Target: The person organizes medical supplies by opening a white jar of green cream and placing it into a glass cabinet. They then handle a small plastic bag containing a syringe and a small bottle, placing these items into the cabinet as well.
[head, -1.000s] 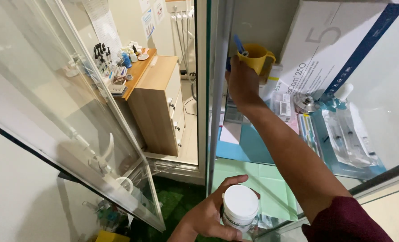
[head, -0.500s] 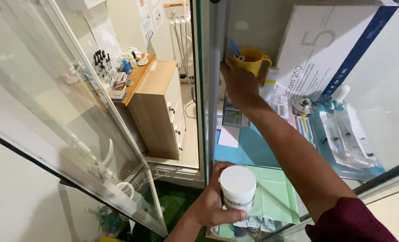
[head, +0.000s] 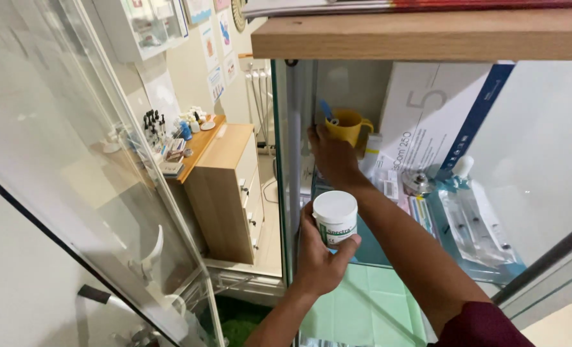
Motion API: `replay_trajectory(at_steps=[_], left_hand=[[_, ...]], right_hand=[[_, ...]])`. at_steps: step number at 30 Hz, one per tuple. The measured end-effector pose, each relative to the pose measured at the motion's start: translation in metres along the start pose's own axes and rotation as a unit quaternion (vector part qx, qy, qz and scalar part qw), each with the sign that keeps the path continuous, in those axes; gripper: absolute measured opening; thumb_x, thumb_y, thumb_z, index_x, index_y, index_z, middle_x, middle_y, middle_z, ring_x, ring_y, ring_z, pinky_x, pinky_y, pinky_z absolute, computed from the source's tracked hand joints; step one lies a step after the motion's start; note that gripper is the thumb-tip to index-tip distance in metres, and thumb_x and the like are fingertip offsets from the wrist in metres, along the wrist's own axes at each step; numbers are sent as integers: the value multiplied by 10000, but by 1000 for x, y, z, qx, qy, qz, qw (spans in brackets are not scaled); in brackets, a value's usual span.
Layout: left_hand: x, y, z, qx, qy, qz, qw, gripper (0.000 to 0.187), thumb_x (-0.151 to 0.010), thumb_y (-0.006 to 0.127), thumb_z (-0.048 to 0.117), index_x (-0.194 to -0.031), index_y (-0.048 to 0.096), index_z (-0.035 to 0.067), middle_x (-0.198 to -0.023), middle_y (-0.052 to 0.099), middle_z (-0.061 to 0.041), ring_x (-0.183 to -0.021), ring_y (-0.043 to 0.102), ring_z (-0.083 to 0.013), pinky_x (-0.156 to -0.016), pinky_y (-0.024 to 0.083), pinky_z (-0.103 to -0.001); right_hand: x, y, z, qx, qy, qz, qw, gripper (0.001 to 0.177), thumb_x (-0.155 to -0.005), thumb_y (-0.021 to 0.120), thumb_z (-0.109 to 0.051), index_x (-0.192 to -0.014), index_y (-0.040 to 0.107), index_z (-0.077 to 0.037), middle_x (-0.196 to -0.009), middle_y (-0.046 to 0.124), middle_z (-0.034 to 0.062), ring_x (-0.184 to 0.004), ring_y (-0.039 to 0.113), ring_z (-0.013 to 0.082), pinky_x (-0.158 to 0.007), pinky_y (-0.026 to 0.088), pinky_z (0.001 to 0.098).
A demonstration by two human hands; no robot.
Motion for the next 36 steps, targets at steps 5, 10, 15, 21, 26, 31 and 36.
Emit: replay_trajectory(at_steps=[5, 10, 15, 21, 26, 31, 36], left_hand=[[-15, 6, -13, -24, 32, 49, 998, 699, -874, 742, 150, -1444, 368, -6, -1322, 597, -162, -1185, 625, -242, -1039, 489, -364], [-19, 6, -21, -42, 68, 82, 993, 713, -925, 718, 145, -1502, 330, -13, -1403, 554, -167, -1268, 580, -270, -1094, 437, -374], [-15, 3, -31, -79, 51, 85, 992, 738, -910, 723, 154, -1509, 326, -13, -1420, 553, -182, -1293, 580, -275, -1095, 441, -379], [-23, 7, -21, -111, 87, 96, 985, 721, -852, 753, 138, -1467, 413, -26, -1336, 576, -199, -1221, 612, -311, -1055, 484, -414], [-38, 11, -34, -160, 93, 104, 977, 728, -818, 794, 133, -1437, 440, -17, -1304, 556, -210, -1202, 595, -348, -1023, 485, -446], [-53, 13, -41, -170, 77, 97, 978, 742, -800, 812, 148, -1429, 450, -6, -1291, 575, -204, -1185, 607, -357, -1006, 489, -458], [-61, 29, -32, -175, 100, 40, 979, 780, -807, 805, 143, -1481, 436, 5, -1342, 571, -220, -1243, 596, -377, -1039, 489, -464]], right_hand=[[-7, 27, 9, 40, -9, 25, 999, 534, -920, 580, -157, -1441, 507, -58, -1363, 562, 177, -715, 725, 337, -586, 604, 472], [-7, 21, 8, 49, -11, 2, 999, 582, -891, 573, -149, -1457, 474, -57, -1414, 525, 198, -632, 720, 349, -530, 601, 484], [11, -9, 7, 36, -79, 63, 994, 358, -895, 592, -165, -1238, 602, -67, -1182, 609, 126, -623, 706, 336, -545, 590, 486], [40, -28, 34, 115, -138, 62, 982, 155, -828, 656, -188, -968, 646, -123, -945, 614, 66, -821, 706, 331, -616, 586, 497], [54, -37, 51, 41, -126, 5, 991, 214, -840, 668, -126, -1051, 670, -90, -1013, 668, 105, -839, 705, 349, -564, 569, 423], [76, -72, 66, -211, 66, -7, 975, 195, -1021, 619, -219, -1152, 708, -106, -1044, 745, 110, -907, 728, 334, -753, 575, 427], [119, -129, 42, -475, 164, -62, 862, 578, -934, 708, -328, -1405, 575, -20, -1157, 722, 192, -980, 691, 259, -854, 573, 384]])
Point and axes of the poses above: each hand's wrist, its own x-axis away from the middle knuckle, its own y-axis out of the palm, z = x × y, the point moved 3 cm from there along -x, towards the middle knuckle
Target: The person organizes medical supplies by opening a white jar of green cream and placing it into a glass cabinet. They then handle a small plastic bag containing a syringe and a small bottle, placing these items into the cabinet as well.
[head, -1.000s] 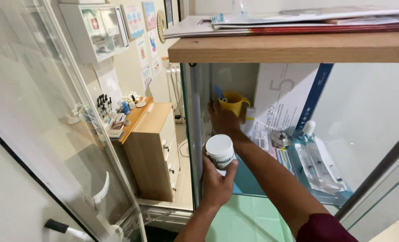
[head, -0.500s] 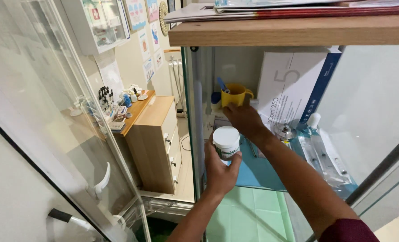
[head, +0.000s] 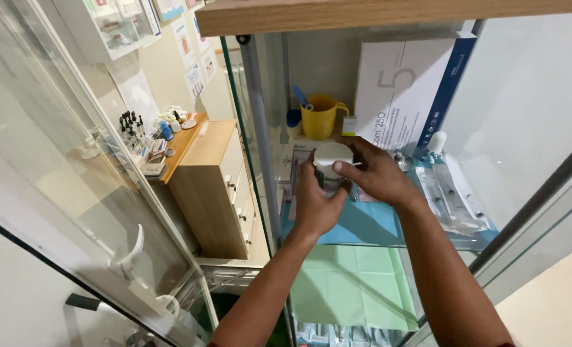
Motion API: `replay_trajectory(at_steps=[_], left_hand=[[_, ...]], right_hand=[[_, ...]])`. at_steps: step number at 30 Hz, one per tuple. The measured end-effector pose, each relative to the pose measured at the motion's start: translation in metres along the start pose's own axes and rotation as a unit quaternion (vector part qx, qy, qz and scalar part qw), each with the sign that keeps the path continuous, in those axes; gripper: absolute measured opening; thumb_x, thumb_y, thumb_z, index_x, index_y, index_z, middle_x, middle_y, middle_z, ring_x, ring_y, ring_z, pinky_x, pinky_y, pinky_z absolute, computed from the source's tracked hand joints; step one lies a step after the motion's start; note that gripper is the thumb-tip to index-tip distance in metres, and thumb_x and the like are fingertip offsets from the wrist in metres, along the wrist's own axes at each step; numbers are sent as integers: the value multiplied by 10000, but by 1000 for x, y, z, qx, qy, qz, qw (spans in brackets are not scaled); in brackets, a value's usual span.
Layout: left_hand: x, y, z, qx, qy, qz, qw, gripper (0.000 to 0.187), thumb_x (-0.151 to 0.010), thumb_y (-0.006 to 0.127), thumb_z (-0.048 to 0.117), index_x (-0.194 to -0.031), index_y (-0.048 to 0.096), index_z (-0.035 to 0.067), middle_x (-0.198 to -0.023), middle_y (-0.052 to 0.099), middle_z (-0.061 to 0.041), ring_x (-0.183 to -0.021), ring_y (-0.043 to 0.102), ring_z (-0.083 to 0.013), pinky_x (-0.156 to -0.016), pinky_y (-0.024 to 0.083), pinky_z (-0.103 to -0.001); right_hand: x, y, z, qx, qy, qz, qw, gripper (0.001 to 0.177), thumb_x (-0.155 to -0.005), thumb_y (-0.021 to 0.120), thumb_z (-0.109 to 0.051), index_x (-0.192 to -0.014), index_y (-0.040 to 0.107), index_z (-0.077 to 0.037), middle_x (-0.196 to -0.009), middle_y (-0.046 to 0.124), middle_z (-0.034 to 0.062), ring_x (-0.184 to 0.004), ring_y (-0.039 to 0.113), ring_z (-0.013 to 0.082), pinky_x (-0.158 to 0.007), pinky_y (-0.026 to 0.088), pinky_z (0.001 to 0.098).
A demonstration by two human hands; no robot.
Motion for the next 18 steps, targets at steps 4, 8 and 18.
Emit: replay_trajectory(at_steps=[4, 8, 18], left_hand=[[-1, 9, 9, 1, 10, -48, 999, 829, -801, 809, 177, -1513, 417, 13, -1373, 561, -222, -1273, 585, -388, -1053, 498, -460], [-9, 18, -9, -67, 34, -181, 981, 954, -745, 842, 215, -1514, 337, -40, -1436, 472, -282, -1335, 479, -443, -1101, 427, -483], [-82, 73, -176, -554, 213, -110, 797, 452, -881, 699, 147, -1143, 472, -144, -1405, 368, -527, -1356, 406, -630, -1173, 312, -727]], right_hand=[[33, -10, -20, 35, -21, 49, 998, 770, -808, 824, -339, -1434, 526, -4, -1205, 712, 184, -1013, 716, 225, -861, 584, 376], [56, -25, -20, 57, 64, 136, 987, 820, -744, 870, -306, -1432, 541, -4, -1157, 732, 182, -987, 740, 241, -820, 600, 373], [88, -52, -3, 89, 95, 213, 968, 796, -779, 887, -252, -1421, 528, 50, -1210, 702, 228, -1069, 716, 266, -921, 557, 371]])
Point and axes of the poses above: each hand's wrist, its own x-axis away from the middle knuckle, its own y-axis out of the palm, z = x × y, the point moved 3 cm from there along -x, towards the middle knuckle
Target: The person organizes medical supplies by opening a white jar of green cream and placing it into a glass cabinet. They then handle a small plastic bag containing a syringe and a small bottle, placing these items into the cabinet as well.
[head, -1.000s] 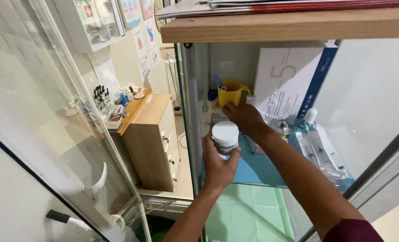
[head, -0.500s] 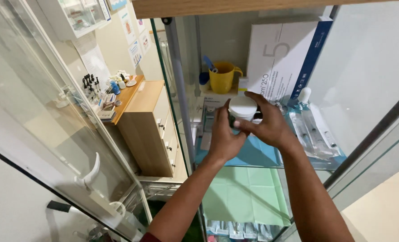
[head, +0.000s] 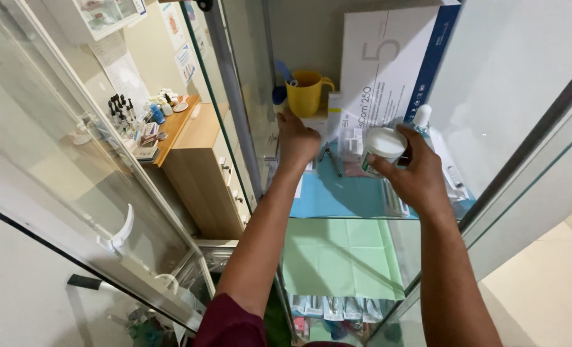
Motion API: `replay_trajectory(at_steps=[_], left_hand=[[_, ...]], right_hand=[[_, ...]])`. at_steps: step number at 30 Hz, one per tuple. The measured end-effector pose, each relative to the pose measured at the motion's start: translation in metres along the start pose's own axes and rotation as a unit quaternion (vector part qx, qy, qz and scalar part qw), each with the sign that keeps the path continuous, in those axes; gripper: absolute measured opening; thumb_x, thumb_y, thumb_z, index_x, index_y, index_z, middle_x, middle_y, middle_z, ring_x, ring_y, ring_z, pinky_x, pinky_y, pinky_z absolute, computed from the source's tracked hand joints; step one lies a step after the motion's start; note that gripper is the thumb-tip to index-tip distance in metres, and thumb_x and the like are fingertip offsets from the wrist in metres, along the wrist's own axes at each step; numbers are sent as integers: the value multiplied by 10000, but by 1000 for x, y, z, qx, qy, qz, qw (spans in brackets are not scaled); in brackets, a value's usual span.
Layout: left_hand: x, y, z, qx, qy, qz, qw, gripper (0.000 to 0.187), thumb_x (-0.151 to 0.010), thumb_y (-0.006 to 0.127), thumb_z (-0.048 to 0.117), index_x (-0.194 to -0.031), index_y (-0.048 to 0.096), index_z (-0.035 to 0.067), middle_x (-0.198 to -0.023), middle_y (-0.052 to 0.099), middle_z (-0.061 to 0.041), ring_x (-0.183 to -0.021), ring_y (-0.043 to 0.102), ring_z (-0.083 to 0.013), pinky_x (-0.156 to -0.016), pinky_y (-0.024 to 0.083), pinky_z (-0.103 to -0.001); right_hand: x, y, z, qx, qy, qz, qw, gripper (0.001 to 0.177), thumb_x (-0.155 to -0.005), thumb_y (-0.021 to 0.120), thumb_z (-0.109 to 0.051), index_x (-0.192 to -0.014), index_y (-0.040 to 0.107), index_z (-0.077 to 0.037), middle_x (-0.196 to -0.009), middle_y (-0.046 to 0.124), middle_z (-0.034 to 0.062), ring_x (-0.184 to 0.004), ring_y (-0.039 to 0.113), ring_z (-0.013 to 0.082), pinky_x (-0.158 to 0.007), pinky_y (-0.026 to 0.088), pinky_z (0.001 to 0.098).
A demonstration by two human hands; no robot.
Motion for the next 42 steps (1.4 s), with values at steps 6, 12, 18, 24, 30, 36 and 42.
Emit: replay_trajectory(at_steps=[6, 12, 18, 24, 30, 36, 42], left_hand=[[0, -89, 4, 375, -227, 145, 887, 532, -797, 558, 72, -1297, 615, -103, -1225, 658, -343, -1128, 632, -495, -1007, 515, -490], [15, -119, 54, 305, -113, -246, 913, 436, -785, 793, 288, -1112, 713, 12, -1133, 701, -239, -1061, 677, -405, -917, 550, -481], [26, -103, 70, 261, -144, -220, 929, 579, -681, 878, 336, -1104, 665, 2, -1090, 690, -226, -1020, 683, -401, -860, 560, -498], [25, -77, 77, 295, -78, -121, 945, 375, -747, 832, 264, -986, 690, 12, -978, 701, -222, -935, 682, -419, -819, 552, -531], [30, -51, 81, 313, -68, -36, 947, 213, -761, 774, 160, -888, 703, 4, -932, 688, -247, -897, 671, -434, -816, 549, -534], [32, -61, 81, 335, -64, 12, 940, 158, -752, 752, 125, -844, 702, 8, -906, 687, -257, -870, 677, -442, -800, 556, -532], [29, -78, 80, 353, -121, -3, 928, 295, -720, 810, 157, -906, 661, -16, -893, 676, -266, -859, 664, -470, -749, 547, -550]], right_hand=[[2, -9, -2, -74, 29, -33, 996, 730, -787, 847, -183, -1409, 541, 44, -1230, 705, 195, -1077, 720, 238, -914, 579, 341], [-5, -18, 0, -143, 28, -22, 989, 702, -833, 805, -119, -1436, 507, 80, -1255, 694, 216, -1084, 717, 239, -914, 580, 317], [-2, -37, -7, -132, 27, 18, 991, 747, -837, 803, -69, -1477, 455, 95, -1300, 656, 236, -1127, 718, 257, -934, 572, 331], [1, -50, -1, -156, -36, 46, 986, 732, -897, 812, -37, -1504, 438, 126, -1351, 649, 252, -1224, 699, 278, -1042, 590, 340], [-16, -38, 0, -112, -13, 51, 992, 750, -869, 825, -70, -1490, 445, 106, -1334, 639, 247, -1170, 703, 267, -964, 577, 334], [-82, 22, 32, 6, -9, 15, 1000, 738, -780, 902, -131, -1399, 531, 23, -1231, 697, 240, -1080, 712, 291, -886, 593, 362], [-130, 73, 66, 65, 31, -56, 996, 767, -741, 902, -214, -1368, 520, 6, -1211, 679, 230, -1091, 685, 354, -892, 563, 430]])
Point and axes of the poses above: each hand's wrist, its own x-axis away from the middle knuckle, its own y-axis out of the palm, z = x × y, the point moved 3 cm from there along -x, towards the middle knuckle
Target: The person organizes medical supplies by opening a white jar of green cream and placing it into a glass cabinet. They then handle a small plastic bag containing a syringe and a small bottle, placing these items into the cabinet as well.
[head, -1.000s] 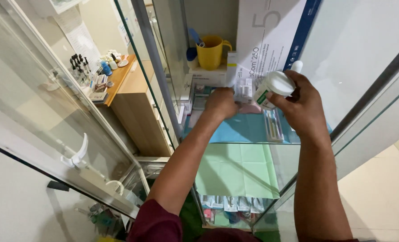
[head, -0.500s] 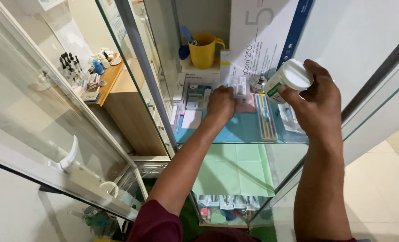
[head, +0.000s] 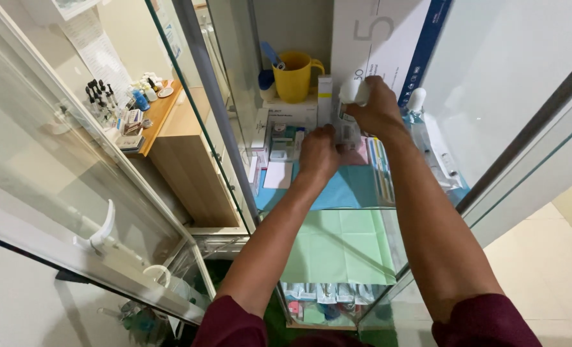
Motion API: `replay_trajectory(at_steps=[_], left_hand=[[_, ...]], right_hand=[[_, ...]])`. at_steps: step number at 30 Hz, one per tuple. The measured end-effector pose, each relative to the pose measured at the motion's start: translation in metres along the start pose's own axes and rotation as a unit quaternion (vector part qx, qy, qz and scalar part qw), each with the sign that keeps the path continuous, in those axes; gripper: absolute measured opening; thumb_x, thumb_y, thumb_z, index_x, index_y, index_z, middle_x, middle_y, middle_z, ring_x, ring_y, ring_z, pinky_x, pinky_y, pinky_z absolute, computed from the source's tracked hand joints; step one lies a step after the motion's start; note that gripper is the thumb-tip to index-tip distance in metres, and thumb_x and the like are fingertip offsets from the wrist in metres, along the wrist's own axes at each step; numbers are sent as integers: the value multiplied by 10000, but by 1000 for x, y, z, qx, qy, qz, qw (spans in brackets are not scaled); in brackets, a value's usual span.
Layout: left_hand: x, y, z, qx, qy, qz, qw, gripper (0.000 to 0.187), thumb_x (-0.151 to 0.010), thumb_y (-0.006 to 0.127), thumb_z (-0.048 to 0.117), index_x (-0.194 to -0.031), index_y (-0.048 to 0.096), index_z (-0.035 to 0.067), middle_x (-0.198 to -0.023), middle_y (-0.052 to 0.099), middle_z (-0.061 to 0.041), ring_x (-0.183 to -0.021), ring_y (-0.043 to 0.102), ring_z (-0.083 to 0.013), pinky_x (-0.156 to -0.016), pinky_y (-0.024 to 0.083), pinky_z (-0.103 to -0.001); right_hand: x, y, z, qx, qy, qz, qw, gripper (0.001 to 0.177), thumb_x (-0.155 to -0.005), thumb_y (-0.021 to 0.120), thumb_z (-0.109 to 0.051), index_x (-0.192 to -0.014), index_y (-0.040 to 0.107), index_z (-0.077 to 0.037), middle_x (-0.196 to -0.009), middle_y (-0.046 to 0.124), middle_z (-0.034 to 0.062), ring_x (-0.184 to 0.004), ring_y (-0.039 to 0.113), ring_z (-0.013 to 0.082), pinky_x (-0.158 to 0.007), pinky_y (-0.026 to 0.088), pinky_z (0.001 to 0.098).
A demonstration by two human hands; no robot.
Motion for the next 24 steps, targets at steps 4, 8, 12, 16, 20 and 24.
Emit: replay_trajectory(at_steps=[4, 8, 12, 16, 20, 24], left_hand=[[1, 2, -3, -4, -3, -9, 1000, 295, -741, 812, 155, -930, 649, -1, -912, 692, -246, -886, 673, -460, -780, 548, -553], [3, -2, -2, 29, -13, 8, 999, 307, -736, 817, 160, -942, 649, 6, -923, 698, -252, -898, 674, -460, -795, 551, -544], [4, 1, -6, 31, -3, 17, 999, 335, -710, 804, 127, -980, 651, 1, -940, 693, -259, -900, 669, -462, -796, 551, -537], [3, 3, -6, 18, -1, 5, 1000, 305, -738, 821, 152, -941, 652, 0, -926, 696, -252, -905, 669, -459, -806, 547, -540], [3, 5, -9, 22, 7, 8, 1000, 295, -727, 833, 175, -923, 687, 10, -921, 698, -241, -885, 671, -451, -806, 547, -537], [3, 3, -7, 45, 14, 19, 999, 260, -750, 831, 186, -889, 701, 9, -919, 695, -242, -877, 666, -456, -800, 545, -536]], right_hand=[[-16, 22, 22, 52, -52, 6, 997, 755, -732, 947, -252, -1320, 560, 19, -1230, 667, 246, -1161, 640, 393, -990, 512, 432], [-18, 21, 18, 83, -48, -14, 995, 807, -693, 953, -268, -1336, 553, 12, -1266, 631, 250, -1183, 613, 408, -1011, 492, 441], [-14, 6, 0, 129, -53, -22, 990, 812, -684, 944, -250, -1371, 569, -33, -1294, 581, 259, -1196, 572, 429, -1017, 473, 455], [-5, 3, -12, 139, -87, -32, 986, 622, -732, 917, -209, -1291, 675, -87, -1281, 592, 238, -1191, 588, 412, -1030, 484, 441], [2, 2, -25, 84, -58, -62, 993, 420, -784, 831, -103, -1194, 746, -124, -1262, 641, 162, -1102, 664, 343, -891, 569, 401], [23, -11, -53, 39, 12, -90, 995, 384, -854, 742, -41, -1227, 727, -131, -1239, 681, 120, -1006, 720, 312, -760, 608, 411]])
Point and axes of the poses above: each hand's wrist, its own x-axis away from the middle knuckle, its own y-axis out of the palm, z = x × y, the point moved 3 cm from there along -x, towards the middle knuckle
